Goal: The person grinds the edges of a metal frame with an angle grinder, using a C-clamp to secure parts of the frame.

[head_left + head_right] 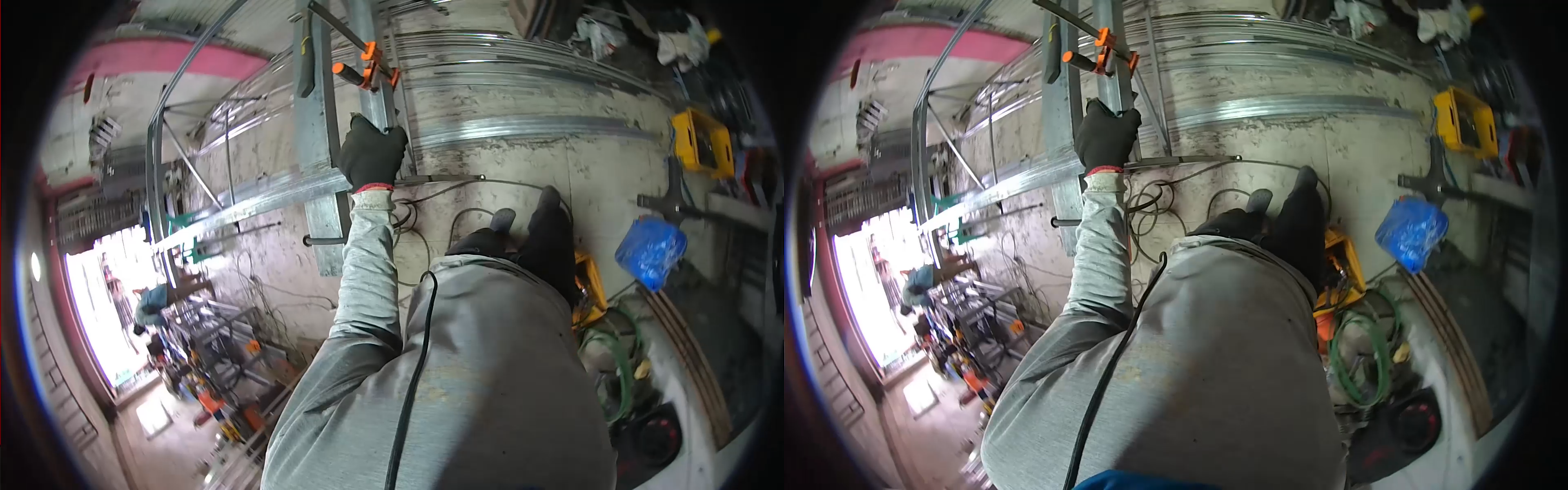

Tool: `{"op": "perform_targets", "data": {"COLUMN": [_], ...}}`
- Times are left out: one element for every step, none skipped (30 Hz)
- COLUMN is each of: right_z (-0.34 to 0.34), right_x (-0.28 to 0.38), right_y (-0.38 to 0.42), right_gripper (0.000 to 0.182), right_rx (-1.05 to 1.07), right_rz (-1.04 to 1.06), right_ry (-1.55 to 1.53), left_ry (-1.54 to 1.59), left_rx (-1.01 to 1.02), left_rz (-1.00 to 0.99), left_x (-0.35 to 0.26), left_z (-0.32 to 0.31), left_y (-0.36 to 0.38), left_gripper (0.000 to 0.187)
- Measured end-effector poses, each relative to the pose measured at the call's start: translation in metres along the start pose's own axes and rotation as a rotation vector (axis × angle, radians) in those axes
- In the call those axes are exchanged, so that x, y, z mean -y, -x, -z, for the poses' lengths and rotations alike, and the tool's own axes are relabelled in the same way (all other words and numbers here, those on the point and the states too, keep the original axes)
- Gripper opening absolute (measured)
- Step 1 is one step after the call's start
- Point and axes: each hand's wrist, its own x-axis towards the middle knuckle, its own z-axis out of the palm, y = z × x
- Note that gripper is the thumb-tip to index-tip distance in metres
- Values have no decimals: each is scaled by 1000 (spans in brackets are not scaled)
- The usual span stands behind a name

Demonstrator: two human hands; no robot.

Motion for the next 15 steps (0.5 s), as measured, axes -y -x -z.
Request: {"op": "perform_targets", "data": {"right_z": [3, 6, 10, 12, 14, 17, 20, 25, 31, 39, 54, 66, 38, 3, -25], "right_x": [27, 54, 84, 114, 147, 173, 207, 236, 268, 300, 335, 373, 413, 447, 479], "right_y": [-19, -36, -55, -73, -91, -108, -127, -148, -171, -202, -254, -319, -289, -258, -241], "right_gripper": [35, 36, 36, 37, 37, 38, 38, 39, 39, 40, 40, 41, 39, 37, 36], "right_rx": [19, 40, 66, 92, 116, 125, 142, 155, 199, 339, 735, 1265, 875, 412, 272], "right_rz": [16, 32, 51, 68, 91, 107, 126, 139, 158, 165, 29, -344, 14, 349, 465], "right_ry": [28, 57, 89, 127, 157, 192, 225, 263, 273, 224, -58, -240, -29, 487, 697], "left_ry": [-39, -30, -30, -26, -17, -97, -188, -195, -141, -85, 11, 58, 62, 71, 350], "left_rx": [-8, -21, -17, -15, -29, -140, -246, -258, -227, -192, -120, -58, -11, 37, 57], "left_rz": [41, 81, 96, 116, 163, 67, -33, -5, -48, -85, -85, 12, -16, -45, 37], "left_x": [-4, -7, -9, -12, -10, -7, -5, -4, 0, 5, 3, -4, -3, 7, 35], "left_z": [3, 2, 1, 0, -6, -18, -26, -26, -25, -23, -12, 0, 12, 18, 8], "left_y": [-2, -3, -1, 1, 9, 11, 9, 6, 5, 7, 7, 8, 5, 0, -9], "left_gripper": [54, 54, 53, 52, 52, 52, 53, 53, 51, 50, 45, 41, 39, 37, 35]}}
